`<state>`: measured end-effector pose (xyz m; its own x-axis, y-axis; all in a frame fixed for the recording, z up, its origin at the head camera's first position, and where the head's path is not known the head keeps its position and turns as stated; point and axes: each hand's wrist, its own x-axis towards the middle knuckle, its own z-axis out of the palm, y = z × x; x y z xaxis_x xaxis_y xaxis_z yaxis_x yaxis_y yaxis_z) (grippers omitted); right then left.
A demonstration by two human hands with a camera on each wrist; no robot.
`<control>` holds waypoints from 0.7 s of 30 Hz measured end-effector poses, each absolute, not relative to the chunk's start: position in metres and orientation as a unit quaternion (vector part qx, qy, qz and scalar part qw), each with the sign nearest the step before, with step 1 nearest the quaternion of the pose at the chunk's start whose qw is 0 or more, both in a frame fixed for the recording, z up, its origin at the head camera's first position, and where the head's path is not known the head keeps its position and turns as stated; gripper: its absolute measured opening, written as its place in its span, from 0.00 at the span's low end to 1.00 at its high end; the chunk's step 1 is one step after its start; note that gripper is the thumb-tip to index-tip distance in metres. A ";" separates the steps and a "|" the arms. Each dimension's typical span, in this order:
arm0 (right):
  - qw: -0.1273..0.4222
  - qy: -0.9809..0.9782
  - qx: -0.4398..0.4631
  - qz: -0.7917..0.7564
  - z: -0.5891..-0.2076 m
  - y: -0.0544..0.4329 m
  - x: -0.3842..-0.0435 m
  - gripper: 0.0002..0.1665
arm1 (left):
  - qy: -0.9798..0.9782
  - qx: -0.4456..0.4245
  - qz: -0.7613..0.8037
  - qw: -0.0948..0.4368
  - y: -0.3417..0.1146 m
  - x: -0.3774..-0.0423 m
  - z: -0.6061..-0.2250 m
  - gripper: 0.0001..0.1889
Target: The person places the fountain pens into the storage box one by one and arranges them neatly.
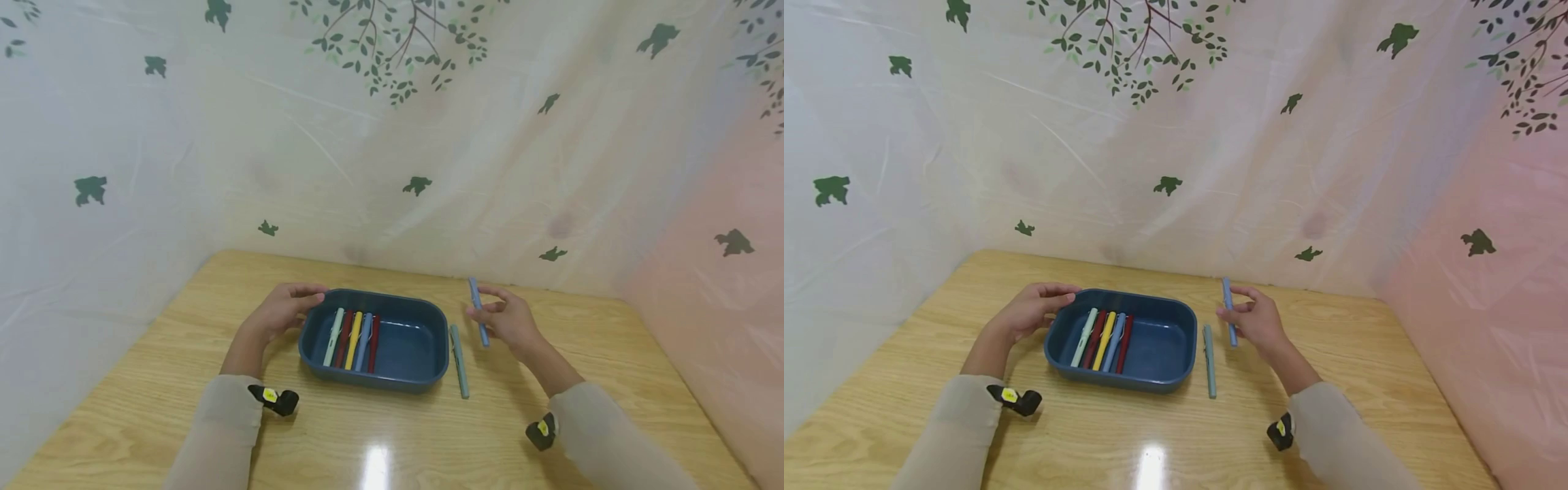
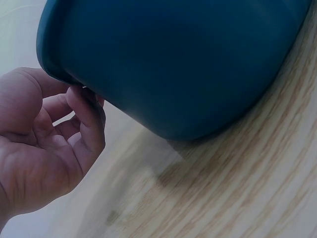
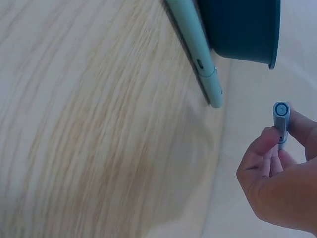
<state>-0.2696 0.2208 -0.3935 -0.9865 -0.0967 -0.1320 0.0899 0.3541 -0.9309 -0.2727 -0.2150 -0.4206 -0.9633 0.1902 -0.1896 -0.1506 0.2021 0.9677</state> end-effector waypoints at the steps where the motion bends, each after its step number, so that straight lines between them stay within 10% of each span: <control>1: 0.079 0.819 -0.003 -0.568 -0.393 0.220 -0.270 0.39 | 0.764 0.012 0.631 0.135 -0.215 -0.273 -0.421 0.23; 21: 0.073 0.807 -0.027 -0.585 -0.379 0.174 -0.273 0.37 | 0.771 0.012 0.622 0.136 -0.214 -0.271 -0.419 0.22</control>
